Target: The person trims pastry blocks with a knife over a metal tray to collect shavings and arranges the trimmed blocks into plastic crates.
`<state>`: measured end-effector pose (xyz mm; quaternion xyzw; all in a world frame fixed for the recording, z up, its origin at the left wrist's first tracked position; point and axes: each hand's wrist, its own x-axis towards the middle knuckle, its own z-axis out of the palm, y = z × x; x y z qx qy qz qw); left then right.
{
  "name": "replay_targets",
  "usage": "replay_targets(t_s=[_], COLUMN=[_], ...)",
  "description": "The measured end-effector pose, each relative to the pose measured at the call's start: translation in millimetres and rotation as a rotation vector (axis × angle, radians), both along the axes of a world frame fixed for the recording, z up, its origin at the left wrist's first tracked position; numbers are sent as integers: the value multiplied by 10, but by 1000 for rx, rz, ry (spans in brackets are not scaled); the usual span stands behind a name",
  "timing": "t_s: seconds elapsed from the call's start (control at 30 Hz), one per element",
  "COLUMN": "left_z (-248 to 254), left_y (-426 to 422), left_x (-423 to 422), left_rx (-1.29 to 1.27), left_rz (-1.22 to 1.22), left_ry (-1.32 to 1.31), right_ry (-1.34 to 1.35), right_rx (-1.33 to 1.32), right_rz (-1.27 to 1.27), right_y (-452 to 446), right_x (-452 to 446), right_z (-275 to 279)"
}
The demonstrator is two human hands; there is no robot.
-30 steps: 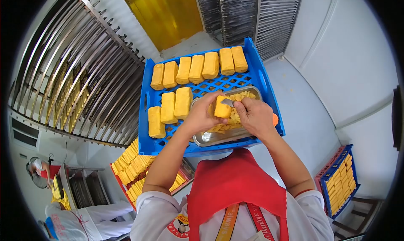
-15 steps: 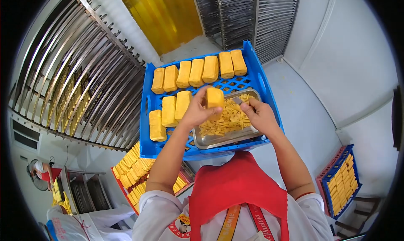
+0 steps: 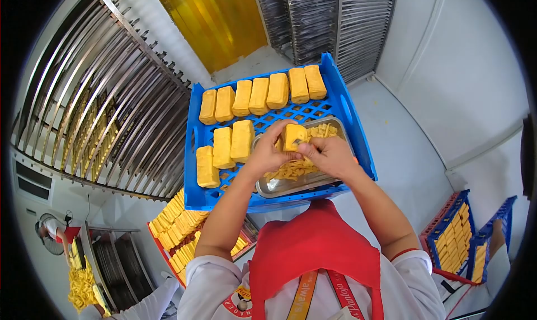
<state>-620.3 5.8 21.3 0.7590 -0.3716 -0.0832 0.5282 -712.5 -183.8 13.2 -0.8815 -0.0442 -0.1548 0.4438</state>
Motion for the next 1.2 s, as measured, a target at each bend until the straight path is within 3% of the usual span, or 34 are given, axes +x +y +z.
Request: replay_targets(t_s=[0.2, 0.27, 0.4, 0.5, 0.63, 0.7, 0.73, 0.77, 0.83, 0.93, 1.1, 1.2], left_z=[-8, 5, 42, 28, -46, -12, 18, 50, 132, 99, 78, 75], left_y=[-1, -8, -57, -69, -70, -62, -85, -45, 32, 6, -108, -133], left_x=[84, 79, 63, 80, 202, 281, 294, 277, 254, 224, 129, 97], left_rx=[-11, 4, -12, 2, 79, -96, -243, -250, -435, -454, -340, -271], left_rz=[-13, -22, -59, -75, 10, 159, 309, 320, 266, 248, 348, 364], left_ry=[27, 16, -8, -29, -140, 273, 425, 421, 928, 987, 1065, 1042], right_ry=[5, -22, -27, -20, 239, 311, 249, 183, 196, 141, -292, -340], right_rx=[16, -46, -130, -112, 32, 62, -20, -101, -86, -88, -221, -317], right_rz=[-47, -183, -188, -150, 58, 107, -1, -107, -112, -145, -112, -98], right_y=[-17, -81, -107, -123, -165, -183, -214, -246, -274, -229, -105, -117], right_x=[5, -5, 25, 27, 3, -24, -40, -49, -19, -68, -29, 21], right_z=[2, 89, 66, 21, 66, 95, 90, 80, 30, 84, 104, 128])
